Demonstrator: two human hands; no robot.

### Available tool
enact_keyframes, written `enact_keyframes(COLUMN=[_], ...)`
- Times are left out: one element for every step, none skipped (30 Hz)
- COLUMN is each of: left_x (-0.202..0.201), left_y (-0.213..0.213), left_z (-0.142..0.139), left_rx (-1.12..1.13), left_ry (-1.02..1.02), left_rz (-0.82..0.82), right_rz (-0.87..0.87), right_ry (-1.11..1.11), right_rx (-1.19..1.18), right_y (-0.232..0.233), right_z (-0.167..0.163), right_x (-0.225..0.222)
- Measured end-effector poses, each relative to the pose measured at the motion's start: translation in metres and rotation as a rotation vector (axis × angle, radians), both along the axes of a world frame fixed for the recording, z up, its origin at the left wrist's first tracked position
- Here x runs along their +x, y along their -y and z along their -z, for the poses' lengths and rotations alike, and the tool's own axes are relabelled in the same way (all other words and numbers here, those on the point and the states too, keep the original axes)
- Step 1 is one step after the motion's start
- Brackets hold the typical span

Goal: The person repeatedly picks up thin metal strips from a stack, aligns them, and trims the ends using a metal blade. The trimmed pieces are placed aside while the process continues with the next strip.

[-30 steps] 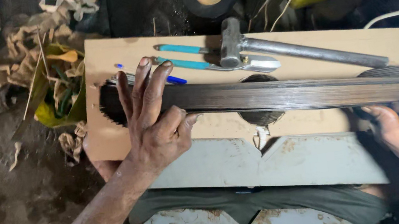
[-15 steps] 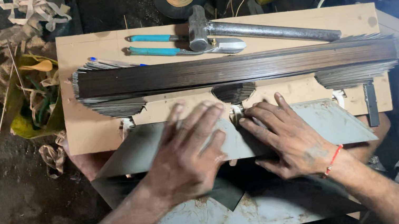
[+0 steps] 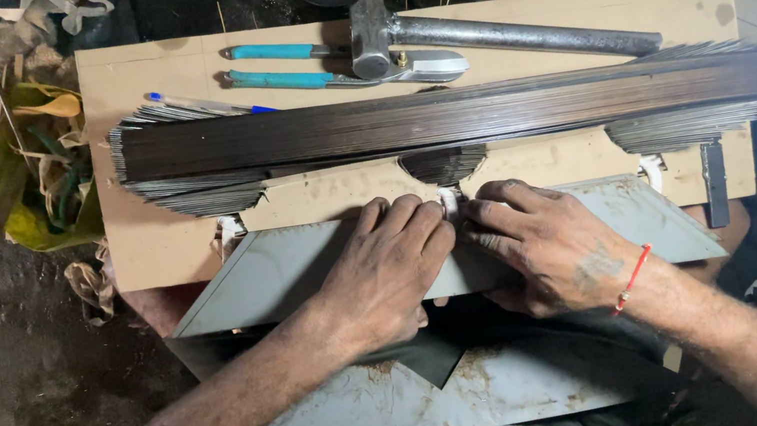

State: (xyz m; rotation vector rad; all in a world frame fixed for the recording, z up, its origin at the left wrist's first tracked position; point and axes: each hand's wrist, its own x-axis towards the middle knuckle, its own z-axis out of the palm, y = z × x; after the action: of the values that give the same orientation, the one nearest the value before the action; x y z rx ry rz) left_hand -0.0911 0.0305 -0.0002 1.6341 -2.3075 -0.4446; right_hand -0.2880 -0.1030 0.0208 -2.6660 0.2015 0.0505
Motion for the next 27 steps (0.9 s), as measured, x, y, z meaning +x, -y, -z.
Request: enact_keyframes(left_x=[0.0,0.002,0.003,0.005,0.007,0.009,0.011,0.013,0.014,0.015,0.015,0.014,0.013,0.012,0.012,0.011,0.011,0.012,0.015,0.021,0.027,0.036,0.046,0.057,0.069,0.079,0.089], left_y=[0.0,0.0,-0.001,-0.002,-0.003,-0.005,-0.008,-0.011,-0.013,-0.016,-0.018,-0.022,-0.025,-0.029,-0.032,-0.037,-0.042,-0.048,-0.056,-0.065,-0.075,-0.087,-0.099,-0.11,-0.121,-0.132,-0.141], left_z=[0.0,0.0,0.001,0.002,0.004,0.005,0.007,0.008,0.01,0.013,0.015,0.016,0.018,0.02,0.022,0.023,0.024,0.024,0.023,0.022,0.019,0.015,0.01,0.004,-0.002,-0.01,-0.017], left_rx=[0.012,0.023,0.036,0.046,0.054,0.06,0.064,0.068,0.069,0.013,-0.041,-0.092,-0.13,-0.172,-0.214,-0.25,-0.284,-0.318,-0.269,-0.219,-0.166,-0.145,-0.124,-0.103,-0.114,-0.123,-0.134], left_ry=[-0.025,-0.049,-0.075,-0.1,-0.123,-0.145,-0.185,-0.225,-0.265,-0.272,-0.281,-0.294,-0.29,-0.285,-0.279,-0.264,-0.25,-0.234,-0.191,-0.146,-0.1,-0.113,-0.122,-0.127,-0.159,-0.193,-0.226], left_rz=[-0.01,-0.019,-0.026,-0.052,-0.079,-0.105,-0.138,-0.171,-0.201,-0.19,-0.182,-0.179,-0.174,-0.168,-0.162,-0.143,-0.124,-0.107,-0.11,-0.115,-0.12,-0.118,-0.116,-0.118,-0.156,-0.195,-0.233], right_rz=[-0.007,-0.012,-0.016,-0.026,-0.035,-0.045,-0.05,-0.054,-0.057,-0.049,-0.045,-0.044,-0.027,-0.008,0.011,-0.002,-0.016,-0.032,-0.046,-0.061,-0.077,-0.1,-0.124,-0.15,-0.185,-0.221,-0.222], right_ry=[-0.034,-0.068,-0.103,-0.115,-0.125,-0.134,-0.101,-0.067,-0.034,-0.047,-0.064,-0.084,-0.159,-0.231,-0.303,-0.237,-0.171,-0.104,-0.135,-0.165,-0.192,-0.149,-0.102,-0.051,-0.067,-0.084,-0.073], right_rx=[0.0,-0.001,0.0,-0.022,-0.045,-0.07,-0.092,-0.113,-0.137,-0.14,-0.143,-0.14,-0.132,-0.128,-0.124,-0.153,-0.18,-0.206,-0.199,-0.191,-0.182,-0.152,-0.125,-0.097,-0.085,-0.071,-0.016], right_y=[0.001,0.002,0.003,0.003,0.002,0.002,0.0,-0.001,-0.002,-0.003,-0.004,-0.005,-0.006,-0.008,-0.009,-0.01,-0.012,-0.013,-0.013,-0.012,-0.009,-0.005,0.0,0.007,0.016,0.024,0.032], right_z=[-0.002,-0.004,-0.006,-0.008,-0.009,-0.01,-0.011,-0.01,-0.01,-0.01,-0.009,-0.008,-0.008,-0.007,-0.006,-0.004,-0.003,-0.003,-0.002,-0.002,-0.002,-0.003,-0.006,-0.007,-0.008,-0.009,-0.009], right_x=[0.003,0.007,0.01,0.013,0.016,0.019,0.022,0.025,0.027,0.028,0.029,0.028,0.026,0.024,0.021,0.018,0.014,0.01,0.006,0.002,-0.001,-0.005,-0.011,-0.015,-0.02,-0.025,-0.031])
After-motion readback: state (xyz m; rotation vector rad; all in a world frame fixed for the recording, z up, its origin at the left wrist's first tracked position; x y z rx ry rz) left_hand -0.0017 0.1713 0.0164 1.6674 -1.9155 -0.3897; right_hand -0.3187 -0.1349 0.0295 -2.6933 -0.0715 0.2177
